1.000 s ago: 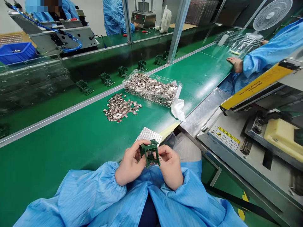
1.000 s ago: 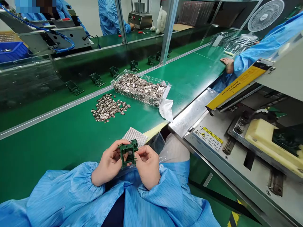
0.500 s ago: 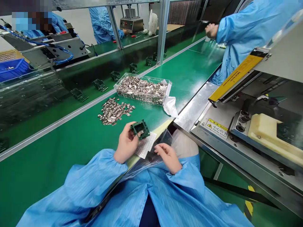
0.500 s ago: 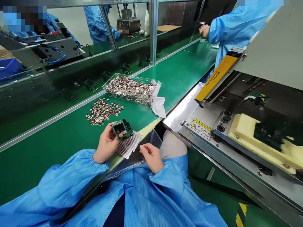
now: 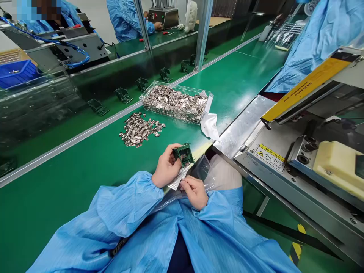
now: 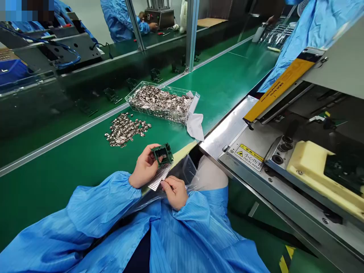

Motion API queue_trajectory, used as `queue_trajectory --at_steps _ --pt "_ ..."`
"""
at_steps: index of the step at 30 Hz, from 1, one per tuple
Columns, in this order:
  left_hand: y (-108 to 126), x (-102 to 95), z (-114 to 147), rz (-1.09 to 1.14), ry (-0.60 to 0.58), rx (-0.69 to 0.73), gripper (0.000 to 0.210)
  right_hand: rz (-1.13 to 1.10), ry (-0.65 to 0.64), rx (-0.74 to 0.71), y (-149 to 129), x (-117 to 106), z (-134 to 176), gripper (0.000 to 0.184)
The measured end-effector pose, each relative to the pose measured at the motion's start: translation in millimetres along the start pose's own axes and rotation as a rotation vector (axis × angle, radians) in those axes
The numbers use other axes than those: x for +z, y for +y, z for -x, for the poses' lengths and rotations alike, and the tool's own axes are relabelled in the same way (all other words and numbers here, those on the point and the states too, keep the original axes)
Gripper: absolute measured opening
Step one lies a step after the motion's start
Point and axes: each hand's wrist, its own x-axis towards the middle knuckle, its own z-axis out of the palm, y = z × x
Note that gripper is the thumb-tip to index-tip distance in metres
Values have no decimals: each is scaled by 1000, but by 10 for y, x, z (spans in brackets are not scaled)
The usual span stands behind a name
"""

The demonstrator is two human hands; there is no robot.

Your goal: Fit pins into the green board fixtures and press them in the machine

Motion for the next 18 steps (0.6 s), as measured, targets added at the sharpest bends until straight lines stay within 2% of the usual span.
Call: queue_trajectory --at_steps 4,10,15,18 --pt "28 6 -1 44 24 9 33 153 -79 51 111 -108 11 42" --pt "128 5 -4 182 49 -18 42 342 -64 158 162 -315 14 24" --pt "156 -15 30 194 74 -14 40 390 -67 128 -184 -527 20 20" --pt "143 -15 83 189 49 -14 37 291 48 14 -486 -643 -22 18"
